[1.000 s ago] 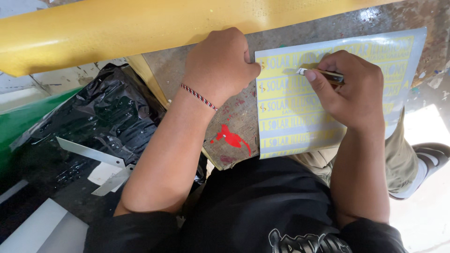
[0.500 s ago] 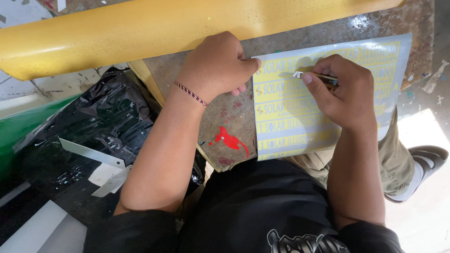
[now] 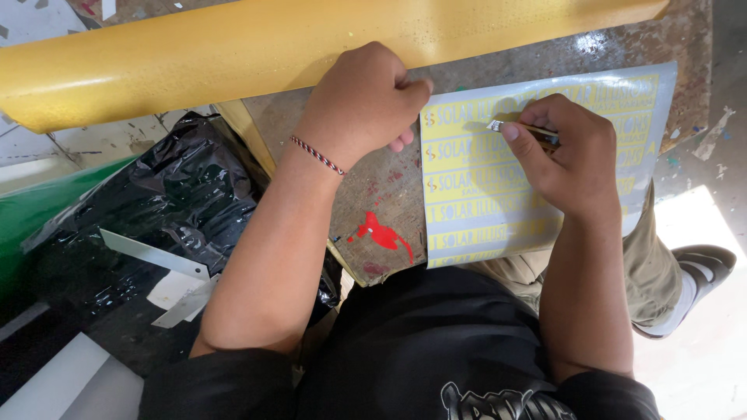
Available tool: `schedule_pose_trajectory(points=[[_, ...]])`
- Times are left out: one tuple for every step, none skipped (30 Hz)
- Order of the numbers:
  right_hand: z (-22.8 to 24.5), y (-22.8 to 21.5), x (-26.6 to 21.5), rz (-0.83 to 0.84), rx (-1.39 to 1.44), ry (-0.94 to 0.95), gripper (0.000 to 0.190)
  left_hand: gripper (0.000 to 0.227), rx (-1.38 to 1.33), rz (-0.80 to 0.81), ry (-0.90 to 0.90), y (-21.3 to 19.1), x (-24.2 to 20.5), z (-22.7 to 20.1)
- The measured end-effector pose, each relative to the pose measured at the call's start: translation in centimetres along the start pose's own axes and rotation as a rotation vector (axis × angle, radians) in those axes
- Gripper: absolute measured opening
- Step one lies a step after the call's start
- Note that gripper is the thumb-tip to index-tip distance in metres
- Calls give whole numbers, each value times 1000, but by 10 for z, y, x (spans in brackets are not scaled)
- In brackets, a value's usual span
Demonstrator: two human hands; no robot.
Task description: The person uses a utility knife to cut individual stickers from a yellow sheet labeled 'SOLAR ILLUSIONS'. They hold the sheet steady with one hand while carefully tracing the outlines of the printed text with the blade in the other hand.
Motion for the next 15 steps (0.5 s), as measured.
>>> schedule_pose_trajectory(points=[[1, 0, 0, 0, 4, -1, 29, 42, 1, -16, 29, 1, 0, -1], [1, 0, 1, -1, 8, -2, 29, 44, 1, -31, 57, 2, 1, -2], [2, 0, 1, 0, 12, -3, 29, 45, 1, -47, 85, 4, 1, -2], [3, 0, 1, 2, 13, 8, 28, 45, 17, -82, 102, 4, 2, -1], [4, 0, 1, 2, 14, 20, 28, 45, 35, -117, 121, 4, 3, -2], [4, 0, 1, 2, 15, 32, 27, 45, 53, -151, 139, 4, 5, -2], [5, 0, 1, -3, 16, 28, 27, 41, 52, -237, 212, 4, 5, -2], [6, 0, 1, -8, 17, 24, 26, 38, 52, -323, 285, 4, 5, -2], [7, 0, 1, -13, 18, 21, 26, 36, 51, -407, 360, 4, 5, -2], [7, 0, 0, -14, 18, 29, 25, 37, -28, -421, 378, 4, 6, -2], [8, 0, 1, -14, 19, 36, 24, 38, -107, -436, 396, 5, 6, -3], [8, 0, 1, -13, 19, 43, 23, 40, -187, -450, 413, 5, 5, -3], [9, 0, 1, -12, 23, 47, 23, 42, -215, -480, 471, 4, 5, -3], [10, 0, 1, -10, 26, 50, 22, 45, -244, -509, 528, 3, 4, -3], [10, 0, 1, -8, 30, 55, 22, 50, -273, -537, 586, 3, 3, -3]])
Point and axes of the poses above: each hand's wrist, its own x-axis towards the middle knuckle, its own y-axis out of the palm, z = x × y, the point moved 1 cm from there along x, towards the middle knuckle, and after that the axes turned 5 degrees about y, right-handed, at the moved point
